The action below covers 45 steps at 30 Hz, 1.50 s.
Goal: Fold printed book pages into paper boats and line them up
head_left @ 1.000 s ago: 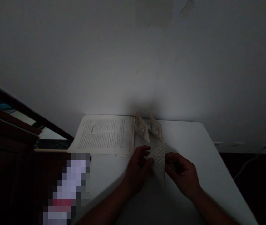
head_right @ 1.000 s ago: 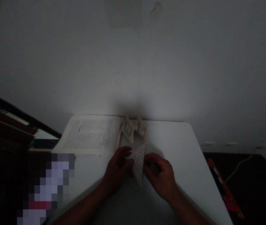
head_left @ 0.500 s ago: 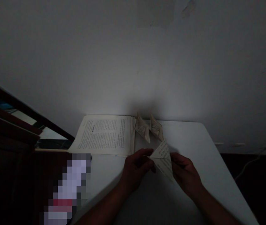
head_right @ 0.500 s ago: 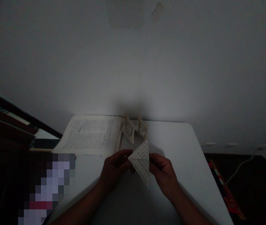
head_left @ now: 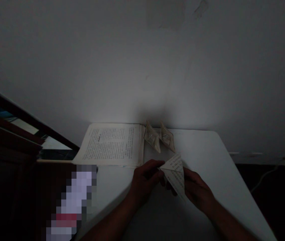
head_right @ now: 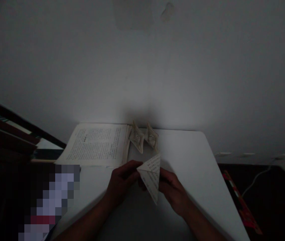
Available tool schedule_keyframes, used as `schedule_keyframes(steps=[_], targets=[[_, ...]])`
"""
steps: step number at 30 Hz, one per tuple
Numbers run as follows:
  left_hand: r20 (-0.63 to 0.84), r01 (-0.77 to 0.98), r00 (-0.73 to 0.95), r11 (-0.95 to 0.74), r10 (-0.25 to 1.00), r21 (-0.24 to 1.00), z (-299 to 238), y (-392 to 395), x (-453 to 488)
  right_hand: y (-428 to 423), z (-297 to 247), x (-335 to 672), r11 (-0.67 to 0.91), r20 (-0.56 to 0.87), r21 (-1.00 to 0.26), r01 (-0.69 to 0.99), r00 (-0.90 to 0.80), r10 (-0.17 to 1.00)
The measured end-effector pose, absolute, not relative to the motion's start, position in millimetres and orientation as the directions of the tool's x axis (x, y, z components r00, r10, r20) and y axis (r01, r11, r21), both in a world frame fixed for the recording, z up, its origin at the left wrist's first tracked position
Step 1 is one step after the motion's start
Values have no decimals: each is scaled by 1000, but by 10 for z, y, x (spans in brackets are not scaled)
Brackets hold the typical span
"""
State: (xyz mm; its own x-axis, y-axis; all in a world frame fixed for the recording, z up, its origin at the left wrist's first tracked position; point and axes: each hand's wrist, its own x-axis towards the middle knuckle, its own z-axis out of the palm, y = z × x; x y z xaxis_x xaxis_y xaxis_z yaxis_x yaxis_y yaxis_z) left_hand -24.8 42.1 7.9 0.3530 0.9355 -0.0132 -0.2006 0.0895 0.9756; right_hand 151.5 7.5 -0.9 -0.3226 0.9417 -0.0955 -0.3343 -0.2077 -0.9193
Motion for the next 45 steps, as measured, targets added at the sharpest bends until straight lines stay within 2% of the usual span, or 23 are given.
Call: schedule_keyframes(steps=[7, 17, 27, 34, 38, 42, 45], targets=[[-30, -159, 357, 92, 934, 983, 120, 421, -258, 62, 29, 1504, -231, -41, -875, -424, -413, 910], [-24, -141, 367, 81, 930, 987, 122, 419, -256, 38, -31, 1507, -228, -19, -893, -389, -473, 881], [7, -182, 404, 73, 915, 981, 86, 445, -256, -1, -3, 1468, -264, 15, -866, -426, -548, 836], [84, -242, 379, 11, 921, 970, 83, 446, -249, -45, -17, 1510, -237, -48, -911, -338, -483, 874], [55, -213, 394, 33, 918, 977, 68, 437, -261, -92, -141, 1573, -213, -99, -937, -277, -375, 922], [22, -160, 388, 43, 921, 986, 54, 415, -271, -104, -166, 1591, -226, -131, -944, -239, -357, 925], [50, -161, 372, 11, 927, 987, 58, 414, -267, -82, -131, 1590, -221, -135, -953, -206, -364, 921]])
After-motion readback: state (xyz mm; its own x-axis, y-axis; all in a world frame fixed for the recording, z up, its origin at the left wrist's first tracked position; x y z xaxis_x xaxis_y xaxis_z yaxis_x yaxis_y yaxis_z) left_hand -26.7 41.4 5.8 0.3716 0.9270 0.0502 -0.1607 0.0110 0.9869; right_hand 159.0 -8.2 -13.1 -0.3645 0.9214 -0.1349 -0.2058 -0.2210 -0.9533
